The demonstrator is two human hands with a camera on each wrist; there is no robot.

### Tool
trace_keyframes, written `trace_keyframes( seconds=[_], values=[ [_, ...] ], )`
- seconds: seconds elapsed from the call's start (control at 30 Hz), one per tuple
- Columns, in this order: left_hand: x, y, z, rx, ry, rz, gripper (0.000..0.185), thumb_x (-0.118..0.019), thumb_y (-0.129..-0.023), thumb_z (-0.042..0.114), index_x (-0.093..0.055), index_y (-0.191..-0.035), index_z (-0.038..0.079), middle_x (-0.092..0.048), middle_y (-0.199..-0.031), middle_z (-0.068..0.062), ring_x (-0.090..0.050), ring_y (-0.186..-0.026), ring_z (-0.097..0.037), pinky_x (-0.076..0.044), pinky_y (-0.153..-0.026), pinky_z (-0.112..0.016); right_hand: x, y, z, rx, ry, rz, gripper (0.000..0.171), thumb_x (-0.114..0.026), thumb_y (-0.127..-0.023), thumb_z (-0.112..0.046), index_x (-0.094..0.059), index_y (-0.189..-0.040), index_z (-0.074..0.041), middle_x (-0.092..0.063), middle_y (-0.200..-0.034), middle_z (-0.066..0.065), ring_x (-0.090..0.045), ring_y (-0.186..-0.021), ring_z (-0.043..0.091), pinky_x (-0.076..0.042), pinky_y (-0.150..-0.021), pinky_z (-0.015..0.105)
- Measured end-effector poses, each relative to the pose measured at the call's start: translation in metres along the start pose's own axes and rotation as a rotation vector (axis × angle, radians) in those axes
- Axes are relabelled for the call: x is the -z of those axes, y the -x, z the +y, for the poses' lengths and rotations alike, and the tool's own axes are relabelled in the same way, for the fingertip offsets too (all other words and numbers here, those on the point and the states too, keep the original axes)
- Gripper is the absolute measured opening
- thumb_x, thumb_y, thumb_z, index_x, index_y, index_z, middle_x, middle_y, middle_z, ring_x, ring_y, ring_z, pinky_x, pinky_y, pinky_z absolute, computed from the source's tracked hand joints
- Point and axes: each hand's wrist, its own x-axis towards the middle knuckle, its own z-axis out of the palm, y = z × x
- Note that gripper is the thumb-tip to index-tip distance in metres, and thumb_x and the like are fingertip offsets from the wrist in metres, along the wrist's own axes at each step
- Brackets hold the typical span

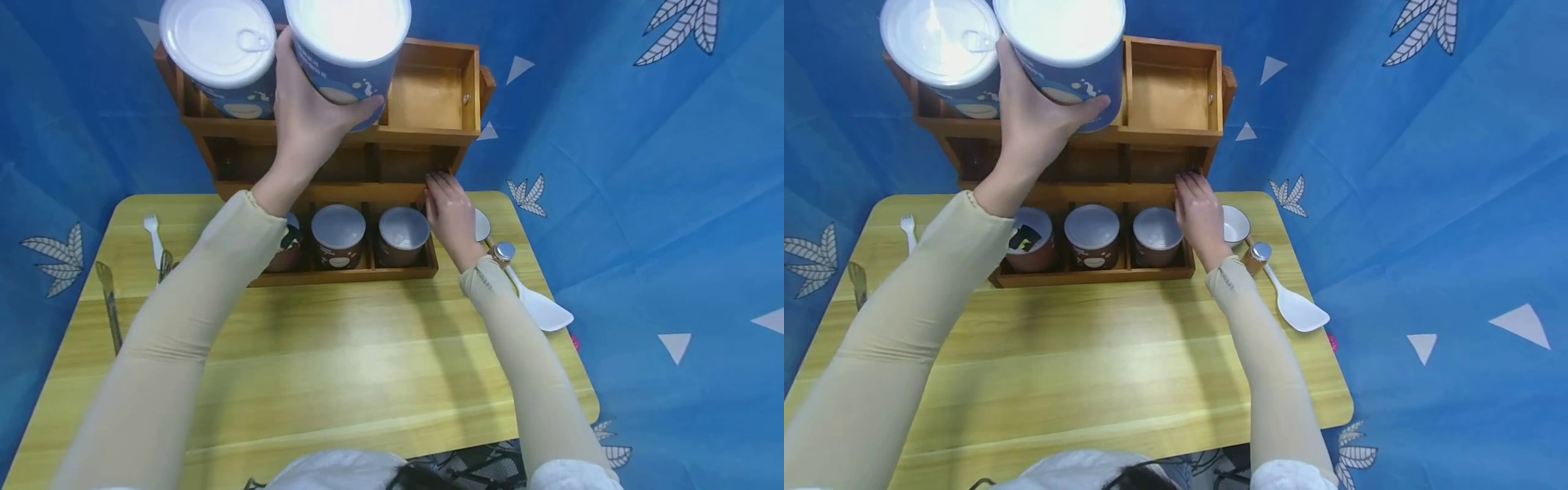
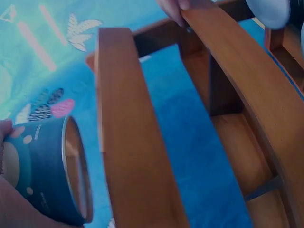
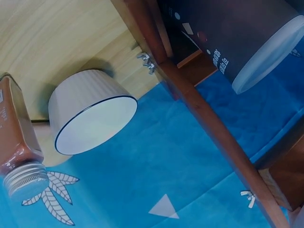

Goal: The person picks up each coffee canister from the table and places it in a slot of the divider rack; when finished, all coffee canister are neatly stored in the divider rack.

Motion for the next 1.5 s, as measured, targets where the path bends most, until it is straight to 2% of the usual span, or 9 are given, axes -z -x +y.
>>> trace_keyframes(
  seconds=[0.1,0.2,0.5,0.63,0.7,1.0,1.27,1.5],
  values=[
    [-0.007,-0.010,-0.006,-0.030,-0.032,0.066,0.105,-0.087,-0.071,0.028,-0.021,-0.147,0.000,-0.038,-0.150,-0.007,-0.035,-0.140,-0.008,-0.021,-0.116,-0.010,-0.001,-0.002,-0.003,0.008,0.000,0.006,0.031,-0.051,-0.100,-0.014,-0.066,-0.123,0.001,-0.069,-0.124,0.017,-0.061,-0.123,0.030,-0.046,-0.112,0.039],
    [-0.012,-0.015,-0.013,-0.042,-0.051,0.101,0.104,-0.086,-0.072,0.030,-0.020,-0.147,-0.001,-0.037,-0.150,-0.008,-0.034,-0.140,-0.008,-0.018,-0.117,-0.010,-0.002,-0.002,-0.007,0.014,-0.002,0.006,0.031,-0.051,-0.100,-0.013,-0.066,-0.123,0.002,-0.069,-0.124,0.018,-0.061,-0.122,0.031,-0.046,-0.111,0.039],
    [-0.012,-0.011,-0.029,-0.002,0.009,0.113,0.108,-0.088,-0.071,0.026,-0.017,-0.149,-0.001,-0.036,-0.154,-0.007,-0.034,-0.142,-0.006,-0.019,-0.117,-0.011,-0.004,-0.001,-0.015,0.020,0.005,-0.003,0.031,-0.051,-0.101,-0.014,-0.066,-0.124,0.002,-0.069,-0.124,0.018,-0.061,-0.122,0.030,-0.046,-0.111,0.039],
    [-0.012,-0.013,-0.043,-0.008,-0.032,0.100,0.110,-0.088,-0.069,0.033,-0.019,-0.149,0.003,-0.037,-0.154,-0.003,-0.034,-0.141,-0.004,-0.020,-0.117,-0.011,-0.004,-0.002,-0.016,0.026,0.007,-0.004,0.032,-0.051,-0.101,-0.014,-0.066,-0.124,0.002,-0.069,-0.124,0.018,-0.061,-0.122,0.031,-0.046,-0.111,0.040],
    [-0.011,-0.013,-0.045,-0.016,-0.040,0.088,0.109,-0.088,-0.069,0.036,-0.020,-0.149,0.004,-0.039,-0.153,-0.002,-0.035,-0.140,-0.002,-0.022,-0.116,-0.012,-0.004,-0.002,-0.016,0.024,0.002,-0.005,0.032,-0.051,-0.101,-0.014,-0.065,-0.124,0.002,-0.068,-0.124,0.018,-0.061,-0.122,0.031,-0.046,-0.112,0.040],
    [-0.008,-0.011,-0.043,-0.002,-0.104,0.042,0.106,-0.086,-0.071,0.040,-0.021,-0.148,0.007,-0.039,-0.152,-0.002,-0.036,-0.139,-0.003,-0.022,-0.116,-0.012,-0.003,-0.004,-0.017,0.009,-0.008,-0.015,0.032,-0.051,-0.101,-0.014,-0.066,-0.124,0.001,-0.068,-0.125,0.017,-0.061,-0.123,0.029,-0.046,-0.111,0.039],
    [-0.005,-0.009,-0.042,0.050,-0.194,0.010,0.107,-0.084,-0.072,0.045,-0.019,-0.150,0.010,-0.036,-0.152,-0.001,-0.034,-0.141,-0.004,-0.020,-0.116,-0.012,-0.007,-0.005,-0.017,0.024,-0.012,-0.006,0.031,-0.052,-0.100,-0.013,-0.066,-0.124,0.002,-0.069,-0.124,0.018,-0.061,-0.122,0.030,-0.047,-0.111,0.039],
    [-0.003,-0.008,-0.039,0.090,-0.159,-0.036,0.111,-0.085,-0.073,0.038,-0.014,-0.153,0.012,-0.034,-0.156,0.001,-0.032,-0.143,-0.004,-0.021,-0.117,-0.013,-0.005,-0.002,-0.016,0.013,-0.010,-0.010,0.031,-0.052,-0.100,-0.013,-0.066,-0.124,0.002,-0.068,-0.125,0.017,-0.061,-0.123,0.030,-0.046,-0.112,0.039]
  ],
)
